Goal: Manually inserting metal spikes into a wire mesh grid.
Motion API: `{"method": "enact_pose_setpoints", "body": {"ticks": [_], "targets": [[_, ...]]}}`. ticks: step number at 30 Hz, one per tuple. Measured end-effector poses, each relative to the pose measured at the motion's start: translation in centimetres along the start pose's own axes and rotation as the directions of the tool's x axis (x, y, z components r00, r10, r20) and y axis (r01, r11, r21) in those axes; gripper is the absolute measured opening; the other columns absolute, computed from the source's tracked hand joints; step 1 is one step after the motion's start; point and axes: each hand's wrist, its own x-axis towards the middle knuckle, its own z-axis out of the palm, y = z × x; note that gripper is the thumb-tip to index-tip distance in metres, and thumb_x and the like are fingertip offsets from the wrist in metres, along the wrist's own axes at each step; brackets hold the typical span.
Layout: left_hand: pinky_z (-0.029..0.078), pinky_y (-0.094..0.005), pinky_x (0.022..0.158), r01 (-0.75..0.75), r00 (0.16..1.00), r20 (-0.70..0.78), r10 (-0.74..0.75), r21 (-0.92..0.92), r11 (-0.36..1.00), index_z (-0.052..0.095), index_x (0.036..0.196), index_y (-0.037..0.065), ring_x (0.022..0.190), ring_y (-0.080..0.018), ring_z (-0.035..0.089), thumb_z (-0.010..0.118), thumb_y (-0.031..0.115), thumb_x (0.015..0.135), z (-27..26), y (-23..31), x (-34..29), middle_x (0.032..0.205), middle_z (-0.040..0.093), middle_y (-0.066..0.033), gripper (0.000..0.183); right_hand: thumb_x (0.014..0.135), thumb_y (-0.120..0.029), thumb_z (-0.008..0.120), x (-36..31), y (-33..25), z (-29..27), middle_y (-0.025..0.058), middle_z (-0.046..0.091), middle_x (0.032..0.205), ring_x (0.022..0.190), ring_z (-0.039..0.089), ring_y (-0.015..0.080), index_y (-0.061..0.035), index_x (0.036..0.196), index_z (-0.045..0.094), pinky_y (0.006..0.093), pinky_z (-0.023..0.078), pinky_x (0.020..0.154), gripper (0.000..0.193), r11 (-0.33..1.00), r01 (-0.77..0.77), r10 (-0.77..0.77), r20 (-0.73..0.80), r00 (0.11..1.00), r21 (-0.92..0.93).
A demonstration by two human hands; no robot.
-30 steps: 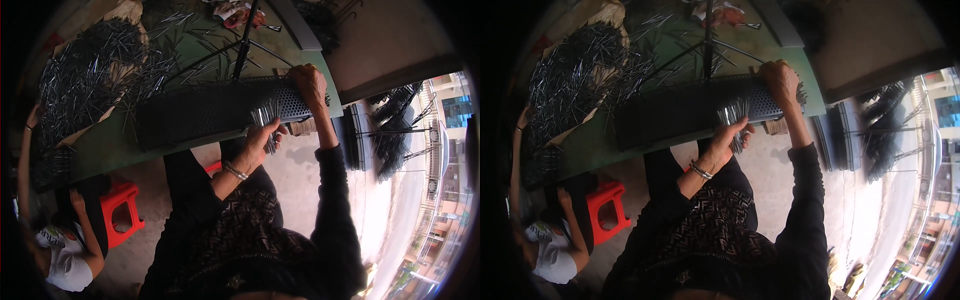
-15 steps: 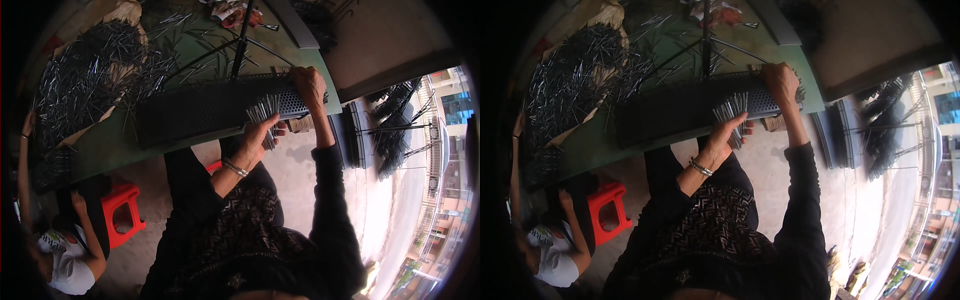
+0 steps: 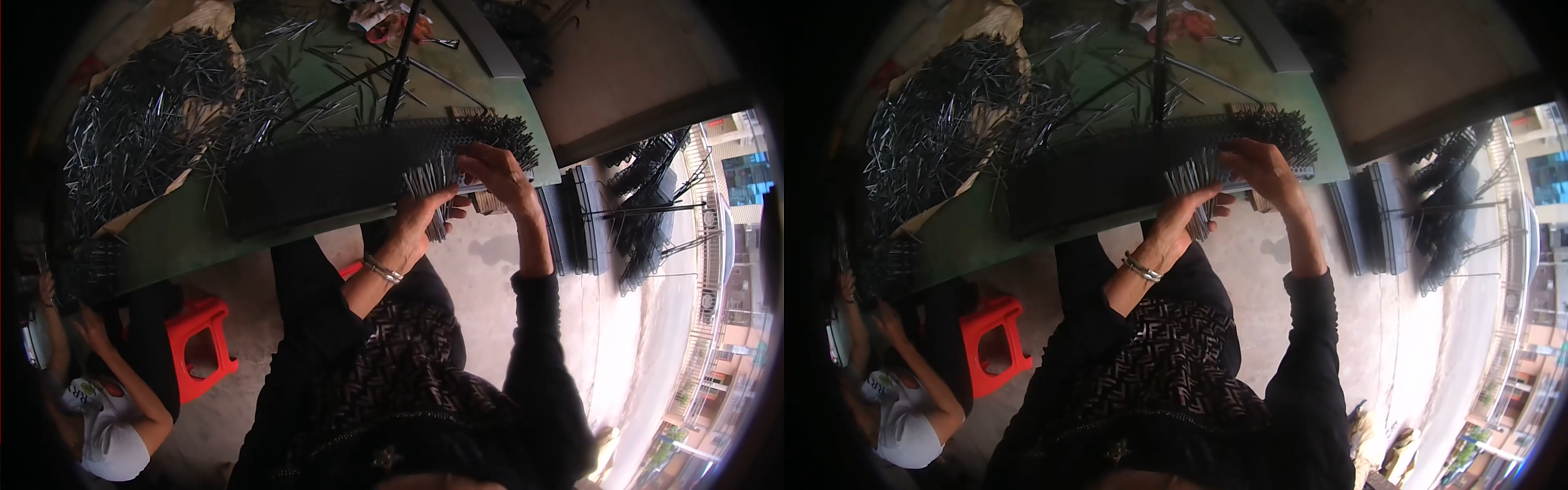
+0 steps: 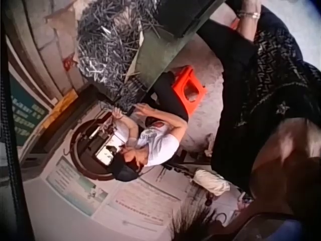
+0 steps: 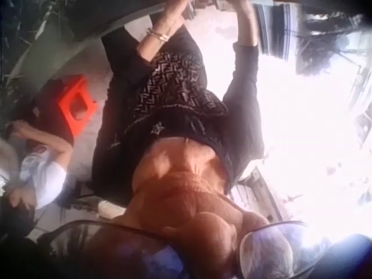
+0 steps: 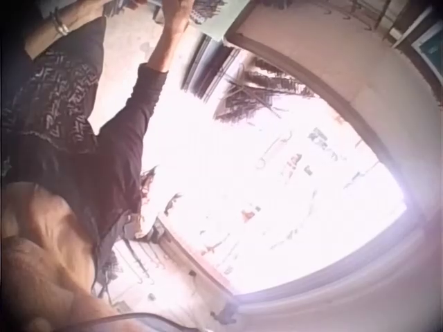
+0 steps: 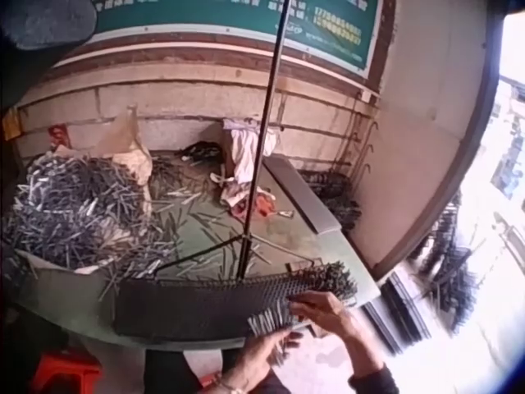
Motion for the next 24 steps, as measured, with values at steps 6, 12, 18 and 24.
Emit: {"method": "enact_pose_setpoints", "body": {"ticks": [6, 12, 18, 24], "targets": [[0.041, -0.0240, 0.055, -0.017, 0.999, 0.033, 0.013, 0.114, 0.993, 0.066, 0.110, 0.010, 0.074, -0.0134, 0.068, 0.071, 0.027, 0.087, 0.1, 0.3, -0.7, 0.091, 0.072, -0.0075, 0.030, 0.091, -0.014, 0.063, -1.1, -0.7, -0.3, 0.0052, 0.064, 0.082, 0.074, 0.060, 0.0114, 0.0035, 0.097, 0.065, 0.0264, 0.049, 0.067, 0.018, 0.982, -0.056, 0.043, 0.077, 0.996, 0.180], [0.040, -0.0242, 0.055, -0.006, 0.999, 0.037, -0.002, 0.195, 0.981, 0.066, 0.111, 0.011, 0.076, -0.0125, 0.068, 0.071, 0.030, 0.087, -0.2, 0.2, -0.5, 0.093, 0.073, -0.0068, 0.031, 0.090, -0.013, 0.063, -1.2, -0.6, -0.4, 0.0057, 0.064, 0.082, 0.073, 0.062, 0.0123, 0.0035, 0.095, 0.065, 0.0258, 0.050, 0.066, 0.017, 0.990, -0.054, 0.040, 0.100, 0.994, 0.134], [0.043, -0.0245, 0.058, -0.030, 0.999, -0.011, 0.031, 0.058, 0.998, 0.065, 0.112, 0.010, 0.085, -0.0161, 0.070, 0.070, 0.030, 0.088, -0.4, -0.5, 0.5, 0.096, 0.072, -0.0070, 0.032, 0.091, -0.006, 0.059, -1.6, -0.6, -1.0, 0.0074, 0.066, 0.080, 0.074, 0.067, 0.0141, 0.0043, 0.094, 0.064, 0.0274, 0.055, 0.067, 0.012, 0.962, 0.016, -0.012, -0.015, 1.000, 0.273], [0.056, -0.0349, 0.073, 0.030, 0.999, 0.018, -0.028, -0.116, 0.993, 0.063, 0.113, 0.005, 0.091, -0.0255, 0.070, 0.064, 0.024, 0.093, -0.1, -0.9, 1.1, 0.105, 0.069, -0.0135, 0.028, 0.092, -0.008, 0.058, 0.4, 0.4, -2.4, 0.0073, 0.069, 0.078, 0.072, 0.066, 0.0123, 0.0021, 0.096, 0.065, 0.0250, 0.051, 0.070, 0.013, 0.978, 0.181, -0.205, -0.650, 0.732, -0.104]]}}
